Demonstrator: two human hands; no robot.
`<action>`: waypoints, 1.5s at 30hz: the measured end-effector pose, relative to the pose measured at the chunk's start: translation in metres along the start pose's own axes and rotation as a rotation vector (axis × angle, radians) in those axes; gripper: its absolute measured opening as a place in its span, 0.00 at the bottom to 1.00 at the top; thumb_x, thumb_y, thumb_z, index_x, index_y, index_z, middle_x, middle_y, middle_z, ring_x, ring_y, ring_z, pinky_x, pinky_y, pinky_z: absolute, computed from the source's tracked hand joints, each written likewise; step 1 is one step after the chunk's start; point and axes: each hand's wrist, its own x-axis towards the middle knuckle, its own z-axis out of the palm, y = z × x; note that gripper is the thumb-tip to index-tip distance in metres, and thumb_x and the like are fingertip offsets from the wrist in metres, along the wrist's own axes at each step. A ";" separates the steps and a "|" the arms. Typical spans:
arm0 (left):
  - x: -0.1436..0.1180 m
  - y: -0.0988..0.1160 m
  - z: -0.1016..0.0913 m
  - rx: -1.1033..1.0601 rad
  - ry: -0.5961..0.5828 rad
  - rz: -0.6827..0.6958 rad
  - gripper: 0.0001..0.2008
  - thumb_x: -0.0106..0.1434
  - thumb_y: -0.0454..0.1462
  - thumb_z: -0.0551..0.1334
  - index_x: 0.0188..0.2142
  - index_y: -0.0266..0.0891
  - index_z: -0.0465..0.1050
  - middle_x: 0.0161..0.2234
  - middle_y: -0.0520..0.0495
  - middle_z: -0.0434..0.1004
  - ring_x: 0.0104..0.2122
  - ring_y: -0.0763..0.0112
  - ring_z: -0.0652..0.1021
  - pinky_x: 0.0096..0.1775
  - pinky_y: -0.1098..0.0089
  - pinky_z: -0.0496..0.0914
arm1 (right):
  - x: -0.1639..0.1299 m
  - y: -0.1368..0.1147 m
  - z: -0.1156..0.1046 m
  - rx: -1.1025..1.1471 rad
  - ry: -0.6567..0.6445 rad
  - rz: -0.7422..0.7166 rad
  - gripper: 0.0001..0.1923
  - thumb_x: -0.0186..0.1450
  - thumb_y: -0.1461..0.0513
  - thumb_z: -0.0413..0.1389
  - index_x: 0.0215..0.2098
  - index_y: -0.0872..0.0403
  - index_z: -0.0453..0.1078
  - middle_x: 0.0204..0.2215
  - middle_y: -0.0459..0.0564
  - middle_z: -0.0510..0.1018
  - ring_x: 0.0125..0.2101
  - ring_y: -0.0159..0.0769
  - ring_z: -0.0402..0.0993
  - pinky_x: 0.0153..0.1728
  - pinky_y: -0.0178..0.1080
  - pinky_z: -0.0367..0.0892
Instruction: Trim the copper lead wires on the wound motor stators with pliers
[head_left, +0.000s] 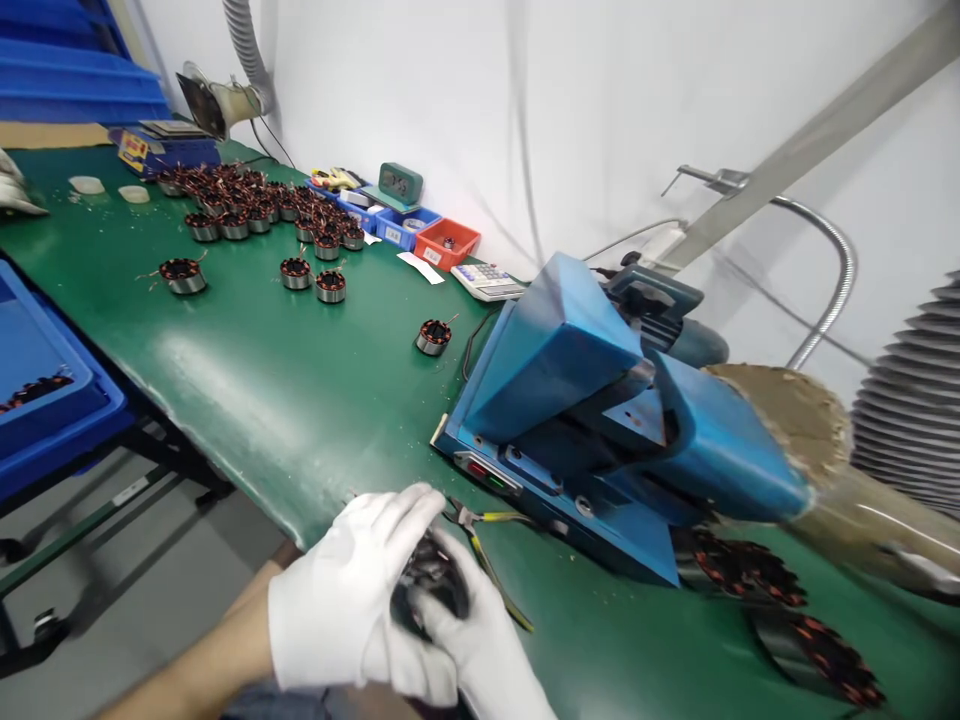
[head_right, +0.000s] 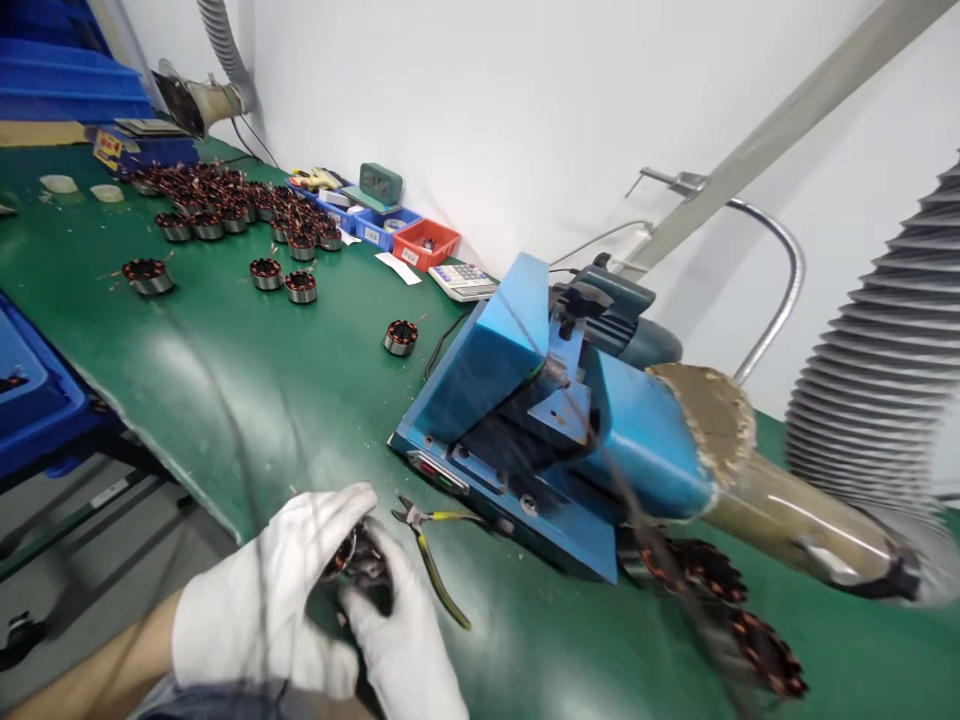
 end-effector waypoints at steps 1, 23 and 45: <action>0.000 -0.001 0.003 -0.005 0.019 0.000 0.55 0.50 0.48 0.66 0.66 0.34 0.32 0.63 0.32 0.53 0.59 0.46 0.61 0.58 0.51 0.59 | 0.003 -0.003 0.006 -0.022 -0.028 0.003 0.22 0.46 0.69 0.65 0.40 0.49 0.77 0.42 0.50 0.82 0.44 0.45 0.76 0.50 0.46 0.66; 0.005 0.010 -0.008 -0.070 -0.040 -0.125 0.47 0.52 0.40 0.66 0.64 0.36 0.40 0.61 0.36 0.57 0.61 0.52 0.60 0.60 0.54 0.59 | 0.000 -0.030 -0.009 -1.313 -0.165 -0.937 0.10 0.65 0.65 0.49 0.36 0.50 0.72 0.34 0.51 0.78 0.35 0.42 0.73 0.35 0.43 0.69; 0.024 0.017 -0.012 0.078 -0.120 -0.152 0.08 0.67 0.35 0.51 0.42 0.40 0.68 0.45 0.47 0.71 0.43 0.62 0.70 0.47 0.57 0.63 | -0.012 -0.040 -0.029 -1.062 -0.186 -0.228 0.12 0.66 0.57 0.49 0.40 0.48 0.74 0.36 0.48 0.83 0.35 0.38 0.80 0.37 0.34 0.72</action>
